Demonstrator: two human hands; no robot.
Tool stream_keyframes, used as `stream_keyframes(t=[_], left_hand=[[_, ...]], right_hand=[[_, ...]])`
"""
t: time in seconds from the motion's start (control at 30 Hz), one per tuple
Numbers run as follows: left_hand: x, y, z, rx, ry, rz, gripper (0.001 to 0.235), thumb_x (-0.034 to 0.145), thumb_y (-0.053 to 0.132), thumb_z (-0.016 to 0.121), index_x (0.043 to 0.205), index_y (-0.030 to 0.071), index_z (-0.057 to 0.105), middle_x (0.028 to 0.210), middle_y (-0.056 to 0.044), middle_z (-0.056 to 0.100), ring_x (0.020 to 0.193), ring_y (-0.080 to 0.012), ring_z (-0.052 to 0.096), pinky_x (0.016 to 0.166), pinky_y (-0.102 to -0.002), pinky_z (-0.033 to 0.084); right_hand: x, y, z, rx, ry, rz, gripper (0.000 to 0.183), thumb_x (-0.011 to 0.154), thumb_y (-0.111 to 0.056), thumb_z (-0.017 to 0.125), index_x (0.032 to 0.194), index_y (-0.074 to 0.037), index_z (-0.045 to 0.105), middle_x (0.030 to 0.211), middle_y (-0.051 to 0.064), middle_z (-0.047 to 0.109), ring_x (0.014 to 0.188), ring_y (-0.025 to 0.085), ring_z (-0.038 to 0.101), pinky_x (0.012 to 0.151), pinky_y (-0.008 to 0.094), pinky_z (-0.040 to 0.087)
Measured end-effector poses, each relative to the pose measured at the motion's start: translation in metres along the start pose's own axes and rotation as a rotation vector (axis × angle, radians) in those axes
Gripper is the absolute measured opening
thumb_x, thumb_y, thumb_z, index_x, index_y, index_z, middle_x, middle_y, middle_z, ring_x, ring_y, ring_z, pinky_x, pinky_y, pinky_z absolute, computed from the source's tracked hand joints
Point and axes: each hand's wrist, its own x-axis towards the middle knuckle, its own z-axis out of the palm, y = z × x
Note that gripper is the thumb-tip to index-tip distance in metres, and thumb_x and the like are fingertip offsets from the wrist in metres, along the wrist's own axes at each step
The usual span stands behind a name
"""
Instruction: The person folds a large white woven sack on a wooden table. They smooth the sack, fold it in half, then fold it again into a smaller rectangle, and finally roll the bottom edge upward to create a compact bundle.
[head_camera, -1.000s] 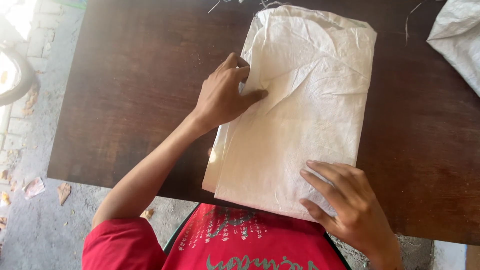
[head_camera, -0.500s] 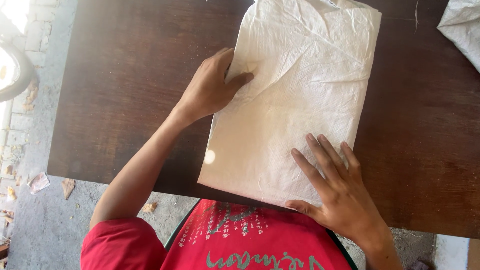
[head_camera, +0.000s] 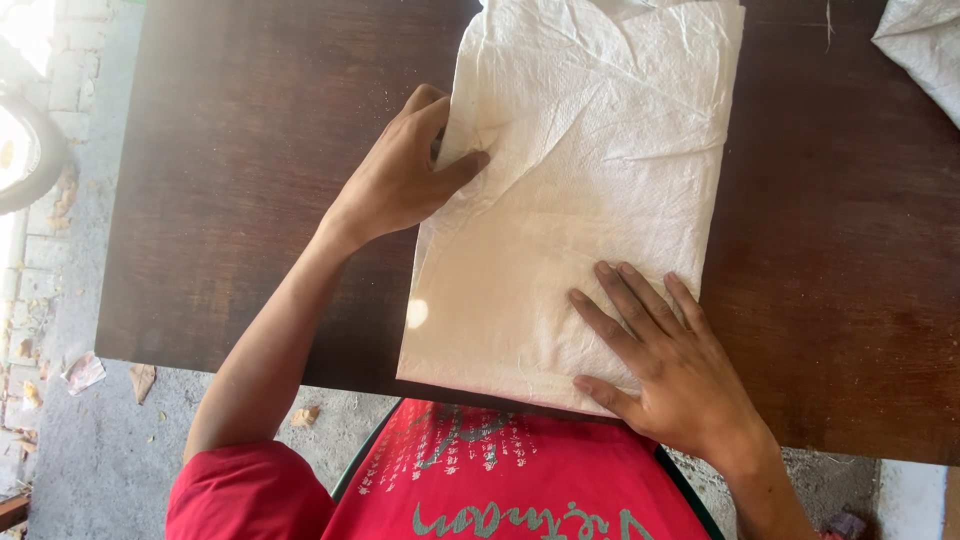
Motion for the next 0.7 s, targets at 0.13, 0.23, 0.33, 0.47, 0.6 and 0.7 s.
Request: stream_keyframes(t=[0.13,0.23,0.33,0.47,0.6,0.7], left_hand=[[-0.011,-0.001,-0.001,0.008,0.021,0.034,0.055,0.099,0.027,0.074,0.139,-0.003,0.051,0.126,-0.016,0.057,0.105,-0.0270,0.066,0.084,-0.037,0.059],[-0.029,0.011,-0.001,0.079,0.105,0.124,0.078,0.099,0.029,0.077,0.151,-0.005,0.030,0.144,-0.027,0.046,0.125,-0.0361,0.058,0.101,-0.045,0.054],[-0.051,0.040,0.002,0.267,0.166,0.207,0.091,0.094,0.037,0.078,0.157,-0.003,0.025,0.157,-0.033,0.031,0.141,-0.0435,0.039,0.115,-0.058,0.039],[-0.087,0.067,0.038,0.367,0.058,0.259,0.086,0.093,0.052,0.070,0.155,0.005,0.033,0.163,-0.025,0.026,0.152,-0.0414,0.022,0.122,-0.062,0.021],[-0.103,0.060,0.062,0.305,-0.093,0.365,0.084,0.099,0.061,0.054,0.162,0.010,0.030,0.170,-0.017,0.022,0.159,-0.0373,0.014,0.129,-0.058,0.007],[-0.110,0.055,0.065,0.275,-0.159,0.374,0.083,0.102,0.060,0.050,0.165,0.013,0.025,0.172,-0.015,0.022,0.161,-0.0360,0.013,0.130,-0.057,0.003]], right_hand=[[0.000,0.003,-0.004,0.003,-0.005,-0.024,0.080,0.091,-0.072,0.042,0.156,-0.027,0.034,0.166,0.008,0.026,0.151,0.026,0.022,0.122,0.052,0.011],[0.000,0.003,-0.010,0.021,-0.028,-0.053,0.084,0.090,-0.073,0.042,0.157,-0.024,0.033,0.165,0.010,0.025,0.151,0.026,0.022,0.122,0.052,0.011],[-0.003,0.001,-0.016,0.042,0.021,-0.048,0.086,0.089,-0.077,0.039,0.157,-0.025,0.031,0.167,0.011,0.023,0.153,0.024,0.021,0.125,0.051,0.011],[0.005,-0.008,-0.012,0.038,0.050,0.016,0.084,0.092,-0.071,0.034,0.160,-0.021,0.030,0.169,0.013,0.024,0.157,0.027,0.020,0.128,0.051,0.010],[0.015,0.000,-0.004,-0.011,0.093,0.021,0.083,0.095,-0.071,0.033,0.161,-0.020,0.028,0.168,0.014,0.022,0.155,0.030,0.018,0.125,0.050,0.010],[0.013,-0.001,-0.001,0.011,0.081,0.036,0.079,0.099,-0.068,0.033,0.162,-0.021,0.027,0.169,0.012,0.021,0.157,0.029,0.018,0.128,0.049,0.010]])
